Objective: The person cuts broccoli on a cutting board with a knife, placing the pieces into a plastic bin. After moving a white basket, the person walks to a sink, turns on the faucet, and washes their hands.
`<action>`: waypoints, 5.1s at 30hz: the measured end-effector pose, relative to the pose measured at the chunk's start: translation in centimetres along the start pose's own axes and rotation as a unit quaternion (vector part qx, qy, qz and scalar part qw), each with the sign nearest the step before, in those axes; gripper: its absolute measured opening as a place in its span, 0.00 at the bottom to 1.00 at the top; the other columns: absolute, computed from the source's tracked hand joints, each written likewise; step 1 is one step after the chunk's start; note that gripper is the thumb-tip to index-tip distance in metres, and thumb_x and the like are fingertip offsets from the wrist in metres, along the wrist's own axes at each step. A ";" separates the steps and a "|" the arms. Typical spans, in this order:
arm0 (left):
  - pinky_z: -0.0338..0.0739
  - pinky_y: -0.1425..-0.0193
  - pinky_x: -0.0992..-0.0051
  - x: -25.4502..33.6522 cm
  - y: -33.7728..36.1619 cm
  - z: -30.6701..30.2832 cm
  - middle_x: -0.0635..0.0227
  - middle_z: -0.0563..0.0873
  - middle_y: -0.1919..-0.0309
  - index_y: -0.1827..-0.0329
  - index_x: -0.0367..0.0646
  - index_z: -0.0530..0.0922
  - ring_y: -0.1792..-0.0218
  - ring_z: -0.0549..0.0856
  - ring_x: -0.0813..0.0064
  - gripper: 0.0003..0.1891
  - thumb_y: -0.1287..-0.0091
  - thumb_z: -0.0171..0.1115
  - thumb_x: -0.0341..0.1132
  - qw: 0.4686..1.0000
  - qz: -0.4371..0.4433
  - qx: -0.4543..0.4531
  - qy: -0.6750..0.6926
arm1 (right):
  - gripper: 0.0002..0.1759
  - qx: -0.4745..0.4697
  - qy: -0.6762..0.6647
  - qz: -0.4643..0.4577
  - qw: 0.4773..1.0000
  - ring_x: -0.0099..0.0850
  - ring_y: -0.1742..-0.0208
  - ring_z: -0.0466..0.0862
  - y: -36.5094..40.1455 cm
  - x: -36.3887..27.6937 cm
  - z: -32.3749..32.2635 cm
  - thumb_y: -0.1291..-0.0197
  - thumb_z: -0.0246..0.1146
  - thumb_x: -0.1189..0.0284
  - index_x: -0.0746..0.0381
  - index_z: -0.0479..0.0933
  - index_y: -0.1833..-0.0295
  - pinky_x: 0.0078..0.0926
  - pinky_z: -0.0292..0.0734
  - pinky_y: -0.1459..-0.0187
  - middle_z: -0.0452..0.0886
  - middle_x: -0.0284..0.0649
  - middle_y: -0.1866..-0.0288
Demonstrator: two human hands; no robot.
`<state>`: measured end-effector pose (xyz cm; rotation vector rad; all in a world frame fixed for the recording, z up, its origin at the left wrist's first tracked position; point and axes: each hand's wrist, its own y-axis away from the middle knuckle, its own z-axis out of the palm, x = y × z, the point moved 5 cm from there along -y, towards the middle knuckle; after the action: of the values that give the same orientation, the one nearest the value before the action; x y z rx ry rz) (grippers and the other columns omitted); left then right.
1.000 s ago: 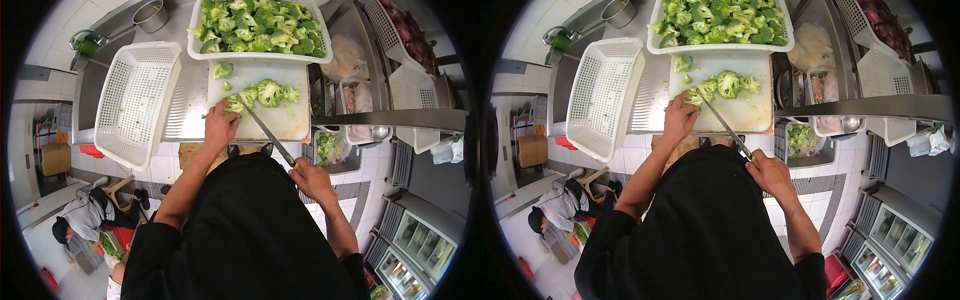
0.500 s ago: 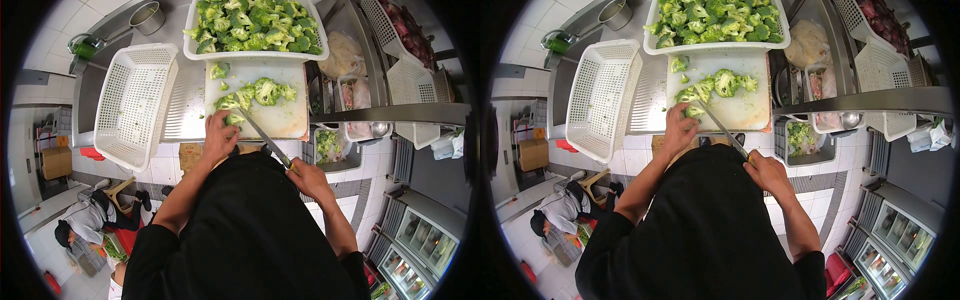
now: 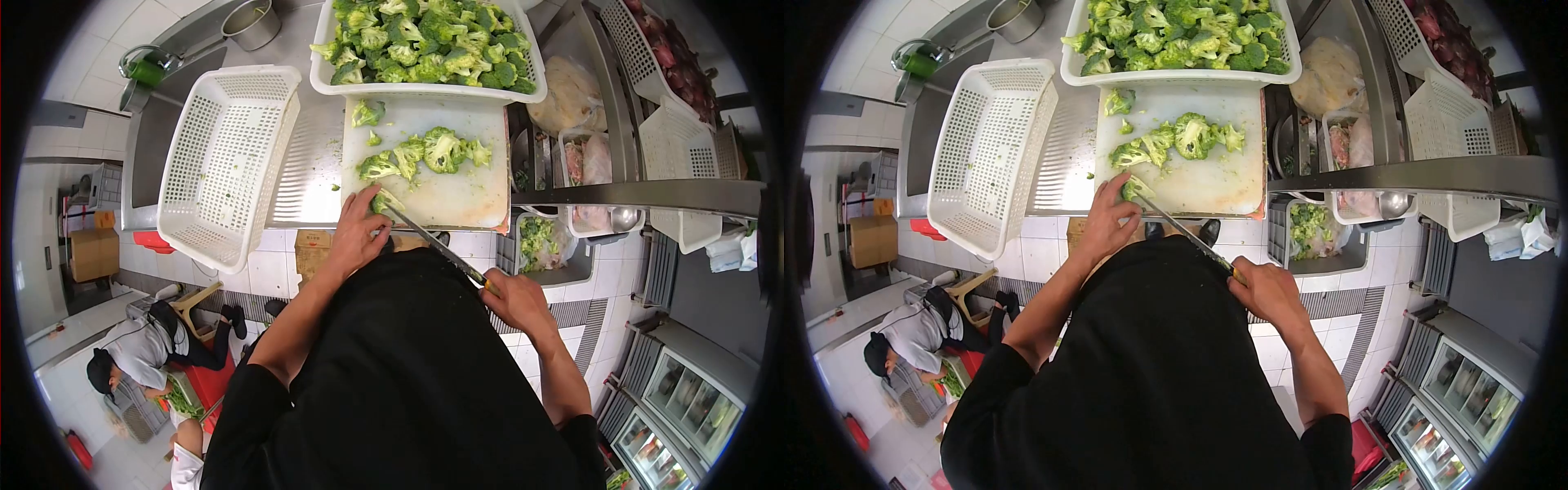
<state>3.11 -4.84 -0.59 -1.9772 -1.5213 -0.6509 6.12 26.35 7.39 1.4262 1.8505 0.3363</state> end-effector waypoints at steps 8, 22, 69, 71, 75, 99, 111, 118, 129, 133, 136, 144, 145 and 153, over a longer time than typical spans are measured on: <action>0.58 0.18 0.45 -0.7 -0.2 0.1 0.50 0.72 0.25 0.60 0.44 0.89 0.25 0.72 0.48 0.07 0.38 0.70 0.34 1.000 -0.002 -0.019 0.003 | 0.12 0.032 0.079 -0.044 0.995 0.51 0.57 0.87 0.4 0.7 -0.8 0.32 0.65 0.62 0.57 0.74 0.54 0.51 0.80 0.54 0.86 0.48 0.66; 0.59 0.17 0.49 -0.9 -0.5 -0.8 0.49 0.71 0.23 0.70 0.42 0.84 0.24 0.70 0.47 0.06 0.44 0.72 0.33 0.998 0.015 -0.058 -0.001 | 0.13 -0.002 0.074 -0.018 0.997 0.54 0.55 0.86 -0.9 2.1 0.6 0.30 0.63 0.60 0.58 0.73 0.53 0.54 0.80 0.53 0.87 0.51 0.63; 0.85 0.48 0.49 0.6 -7.0 -0.4 0.52 0.77 0.41 0.41 0.43 0.76 0.44 0.80 0.42 0.29 0.48 0.73 0.35 0.957 -0.185 -0.078 -0.211 | 0.17 0.095 -0.021 -0.032 0.995 0.58 0.58 0.88 -7.5 -2.7 3.5 0.27 0.58 0.63 0.67 0.72 0.49 0.56 0.83 0.52 0.87 0.56 0.63; 0.84 0.47 0.49 0.2 -6.8 -0.5 0.53 0.78 0.43 0.43 0.44 0.77 0.45 0.81 0.43 0.27 0.48 0.73 0.35 0.955 -0.197 -0.062 -0.214 | 0.17 0.083 -0.047 -0.022 0.995 0.59 0.57 0.87 -7.3 -1.6 4.2 0.27 0.59 0.60 0.65 0.72 0.47 0.56 0.81 0.52 0.86 0.57 0.65; 0.82 0.50 0.50 -1.6 -6.6 -0.7 0.50 0.80 0.50 0.46 0.44 0.76 0.50 0.83 0.44 0.24 0.48 0.72 0.35 0.963 -0.201 -0.009 -0.177 | 0.18 0.089 -0.065 -0.051 0.993 0.59 0.57 0.87 -5.7 0.2 5.0 0.27 0.61 0.58 0.61 0.72 0.45 0.56 0.80 0.54 0.86 0.56 0.64; 0.80 0.35 0.55 -2.4 -17.8 -6.2 0.49 0.85 0.40 0.30 0.54 0.79 0.38 0.85 0.48 0.29 0.35 0.68 0.46 0.934 -0.160 -0.150 -0.284 | 0.24 0.189 -0.222 0.051 0.955 0.61 0.54 0.86 -1.5 2.4 2.2 0.31 0.63 0.52 0.59 0.78 0.41 0.55 0.78 0.51 0.87 0.58 0.62; 0.86 0.42 0.63 -7.9 -13.7 -2.6 0.58 0.86 0.43 0.34 0.43 0.79 0.49 0.88 0.61 0.18 0.26 0.56 0.30 0.785 -0.274 0.000 0.556 | 0.24 0.178 -0.223 0.047 0.957 0.59 0.54 0.86 -1.1 2.3 3.3 0.31 0.63 0.50 0.58 0.77 0.43 0.54 0.78 0.50 0.87 0.56 0.62; 0.82 0.40 0.58 -9.7 -9.6 -3.0 0.51 0.85 0.43 0.31 0.42 0.76 0.48 0.87 0.52 0.26 0.35 0.63 0.28 0.969 -0.233 0.021 0.078 | 0.24 0.114 -0.193 0.016 0.974 0.60 0.57 0.85 -1.8 0.4 2.6 0.31 0.64 0.50 0.59 0.77 0.43 0.54 0.76 0.54 0.85 0.58 0.65; 0.78 0.38 0.56 -5.7 -9.1 -3.2 0.53 0.86 0.45 0.40 0.45 0.84 0.47 0.84 0.50 0.21 0.40 0.67 0.30 0.991 -0.088 0.011 -0.102 | 0.21 0.108 -0.120 -0.023 0.987 0.60 0.53 0.85 -1.7 -1.3 0.5 0.29 0.62 0.51 0.57 0.75 0.44 0.55 0.77 0.50 0.87 0.57 0.60; 0.83 0.60 0.65 -8.5 -7.7 -2.6 0.55 0.91 0.55 0.46 0.38 0.83 0.66 0.89 0.63 0.16 0.37 0.67 0.29 0.984 -0.165 0.049 0.042 | 0.21 0.143 -0.175 -0.013 0.974 0.61 0.54 0.85 -0.9 -0.1 0.8 0.29 0.62 0.50 0.57 0.75 0.47 0.57 0.77 0.51 0.87 0.56 0.62; 0.78 0.67 0.76 -7.0 -8.8 -4.8 0.67 0.88 0.60 0.49 0.38 0.83 0.70 0.83 0.80 0.14 0.37 0.68 0.28 0.962 -0.195 -0.016 0.188 | 0.21 0.168 -0.211 0.026 0.962 0.61 0.54 0.85 -0.2 1.8 1.2 0.29 0.62 0.50 0.57 0.75 0.48 0.58 0.76 0.52 0.86 0.56 0.63; 0.83 0.51 0.73 6.7 -15.1 -0.3 0.62 0.89 0.55 0.43 0.37 0.82 0.57 0.88 0.75 0.16 0.34 0.67 0.29 0.938 -0.075 -0.267 0.210 | 0.21 0.152 -0.245 0.051 0.956 0.61 0.55 0.85 0.9 3.7 3.9 0.29 0.62 0.51 0.56 0.75 0.46 0.56 0.77 0.52 0.86 0.57 0.61; 0.81 0.37 0.67 11.4 -14.9 1.8 0.57 0.87 0.43 0.38 0.38 0.81 0.43 0.87 0.66 0.19 0.32 0.67 0.29 0.948 0.031 -0.224 0.224 | 0.21 0.153 -0.255 0.055 0.953 0.61 0.55 0.85 0.9 3.7 4.2 0.29 0.62 0.50 0.56 0.76 0.45 0.56 0.78 0.51 0.86 0.57 0.61; 0.82 0.47 0.72 19.7 -12.3 4.4 0.62 0.90 0.52 0.46 0.40 0.87 0.53 0.88 0.69 0.11 0.30 0.66 0.29 0.937 0.105 -0.239 0.234 | 0.27 0.189 -0.279 0.091 0.937 0.58 0.54 0.87 1.0 5.4 5.3 0.30 0.64 0.50 0.59 0.77 0.37 0.52 0.80 0.50 0.87 0.56 0.61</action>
<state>-3.89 14.46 11.13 -2.0744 -0.9037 -1.3817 10.07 30.30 2.21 1.7327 1.3592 -0.3348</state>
